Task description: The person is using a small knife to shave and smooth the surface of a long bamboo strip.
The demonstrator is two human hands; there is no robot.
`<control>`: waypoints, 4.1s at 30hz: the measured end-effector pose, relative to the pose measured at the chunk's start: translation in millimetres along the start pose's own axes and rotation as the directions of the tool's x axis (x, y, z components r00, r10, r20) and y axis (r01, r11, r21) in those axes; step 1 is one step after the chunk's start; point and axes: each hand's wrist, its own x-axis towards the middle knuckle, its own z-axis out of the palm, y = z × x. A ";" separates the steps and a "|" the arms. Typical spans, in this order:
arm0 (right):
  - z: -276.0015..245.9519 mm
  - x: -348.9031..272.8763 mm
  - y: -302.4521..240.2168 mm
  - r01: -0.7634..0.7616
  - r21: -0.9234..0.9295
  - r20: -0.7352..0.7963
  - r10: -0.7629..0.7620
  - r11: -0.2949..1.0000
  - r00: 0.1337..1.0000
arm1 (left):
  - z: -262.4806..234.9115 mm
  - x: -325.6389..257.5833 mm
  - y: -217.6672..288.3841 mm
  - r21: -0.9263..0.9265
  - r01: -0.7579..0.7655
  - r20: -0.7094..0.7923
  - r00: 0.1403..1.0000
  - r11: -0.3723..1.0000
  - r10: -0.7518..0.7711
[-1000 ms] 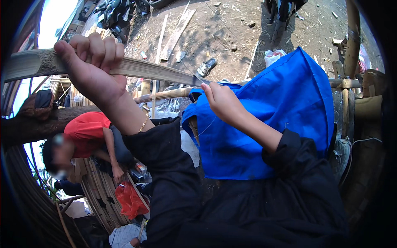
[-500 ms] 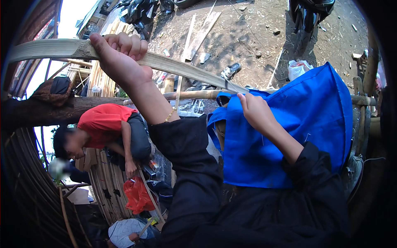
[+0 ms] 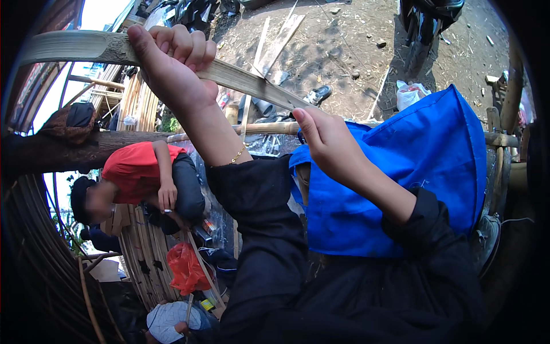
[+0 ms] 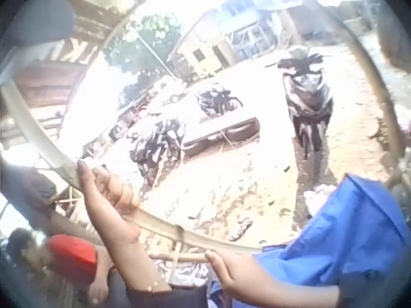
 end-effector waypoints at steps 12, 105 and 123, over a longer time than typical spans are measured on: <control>0.4 -3.9 52.0 -0.075 -0.115 -0.026 0.072 0.991 0.997 | 2.9 -5.8 3.2 -0.015 -0.003 -0.020 1.000 1.000 0.003; 5.8 -17.7 88.0 -0.389 -0.456 -0.068 0.405 0.801 0.912 | 2.1 7.4 -5.1 0.011 0.012 -0.092 0.996 1.000 -0.011; -35.6 -5.2 85.3 -0.415 -0.717 0.065 0.647 0.560 0.760 | -3.2 5.4 -2.2 0.088 0.002 -0.145 0.989 0.996 0.011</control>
